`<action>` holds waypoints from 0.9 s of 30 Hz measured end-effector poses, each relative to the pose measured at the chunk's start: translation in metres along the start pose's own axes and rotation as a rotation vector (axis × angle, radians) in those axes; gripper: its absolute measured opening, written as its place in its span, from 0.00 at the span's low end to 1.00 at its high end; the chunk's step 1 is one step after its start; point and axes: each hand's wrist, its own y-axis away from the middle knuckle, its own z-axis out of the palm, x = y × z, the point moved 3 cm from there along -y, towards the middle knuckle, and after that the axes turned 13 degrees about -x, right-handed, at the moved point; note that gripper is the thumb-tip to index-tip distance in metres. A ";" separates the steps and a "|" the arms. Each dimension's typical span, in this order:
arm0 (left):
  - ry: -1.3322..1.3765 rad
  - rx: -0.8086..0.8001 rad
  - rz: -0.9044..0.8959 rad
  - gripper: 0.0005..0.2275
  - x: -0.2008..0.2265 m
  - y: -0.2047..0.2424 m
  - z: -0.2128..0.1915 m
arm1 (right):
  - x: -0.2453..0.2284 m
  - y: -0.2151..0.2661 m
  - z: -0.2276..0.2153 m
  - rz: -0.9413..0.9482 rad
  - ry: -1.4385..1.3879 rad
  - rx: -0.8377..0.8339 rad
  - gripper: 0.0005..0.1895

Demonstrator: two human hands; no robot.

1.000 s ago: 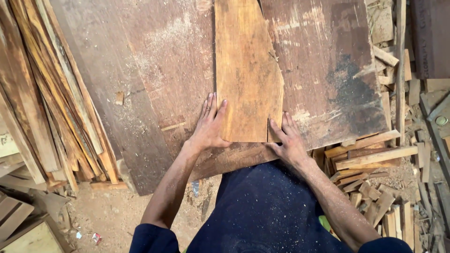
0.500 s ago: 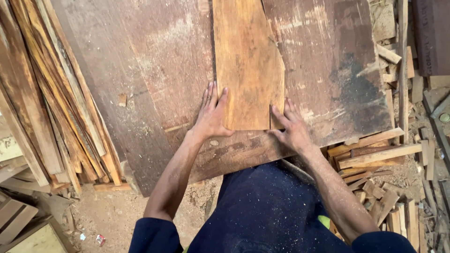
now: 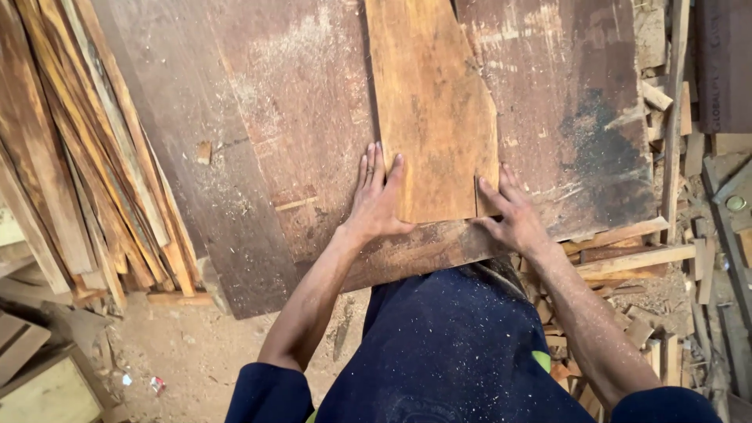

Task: Cutting and shaping a piece of wood using a circular table saw.

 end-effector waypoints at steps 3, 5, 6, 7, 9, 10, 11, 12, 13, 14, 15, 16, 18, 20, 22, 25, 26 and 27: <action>0.041 -0.097 -0.075 0.69 0.005 -0.013 -0.007 | 0.017 -0.012 -0.001 -0.030 0.110 -0.007 0.50; 0.037 -0.100 -0.088 0.69 0.005 -0.017 -0.006 | 0.015 -0.014 -0.010 -0.014 0.093 -0.027 0.49; 0.029 -0.109 -0.096 0.69 0.004 -0.018 -0.006 | 0.013 -0.014 -0.014 0.008 0.071 -0.045 0.48; 0.030 -0.104 -0.101 0.69 0.004 -0.018 -0.005 | 0.012 -0.015 -0.016 0.002 0.075 -0.046 0.48; 0.044 -0.053 -0.076 0.70 0.006 -0.020 -0.003 | 0.010 -0.015 -0.022 -0.016 -0.029 -0.024 0.47; 0.043 -0.051 -0.076 0.70 0.009 -0.018 -0.002 | 0.015 -0.013 -0.020 -0.018 -0.028 -0.022 0.47; 0.039 -0.038 -0.073 0.69 0.012 -0.017 0.000 | 0.019 -0.012 -0.018 -0.035 0.002 -0.026 0.48; 0.031 -0.024 -0.068 0.69 0.013 -0.017 -0.001 | 0.024 -0.013 -0.017 -0.052 0.032 -0.025 0.49; 0.026 -0.021 -0.066 0.69 0.019 -0.015 0.000 | 0.023 -0.009 -0.019 -0.053 0.033 -0.020 0.49; 0.042 -0.052 -0.081 0.69 0.025 -0.011 0.003 | 0.022 -0.003 -0.020 -0.051 0.026 -0.027 0.48; 0.057 -0.084 -0.096 0.68 0.031 -0.009 0.005 | 0.021 0.002 -0.021 -0.049 0.020 -0.034 0.48; 0.056 -0.084 -0.097 0.68 0.033 -0.009 0.007 | 0.023 0.002 -0.024 -0.049 0.019 -0.034 0.48; 0.047 -0.055 -0.100 0.67 0.039 -0.005 0.013 | 0.026 0.006 -0.025 -0.036 0.060 -0.082 0.49; 0.053 -0.066 -0.119 0.67 0.039 -0.012 0.010 | 0.024 0.001 -0.037 -0.060 0.053 -0.083 0.47; 0.055 -0.068 -0.142 0.68 0.036 -0.018 0.010 | 0.027 -0.007 -0.044 -0.092 0.050 -0.081 0.46; 0.093 0.025 -0.117 0.68 0.035 -0.027 0.011 | 0.037 -0.015 -0.047 -0.083 0.081 -0.072 0.48; 0.080 0.023 -0.123 0.68 0.033 -0.030 0.011 | 0.037 -0.018 -0.049 -0.074 0.079 -0.094 0.48; 0.068 0.020 -0.129 0.68 0.031 -0.032 0.010 | 0.038 -0.021 -0.051 -0.065 0.078 -0.116 0.47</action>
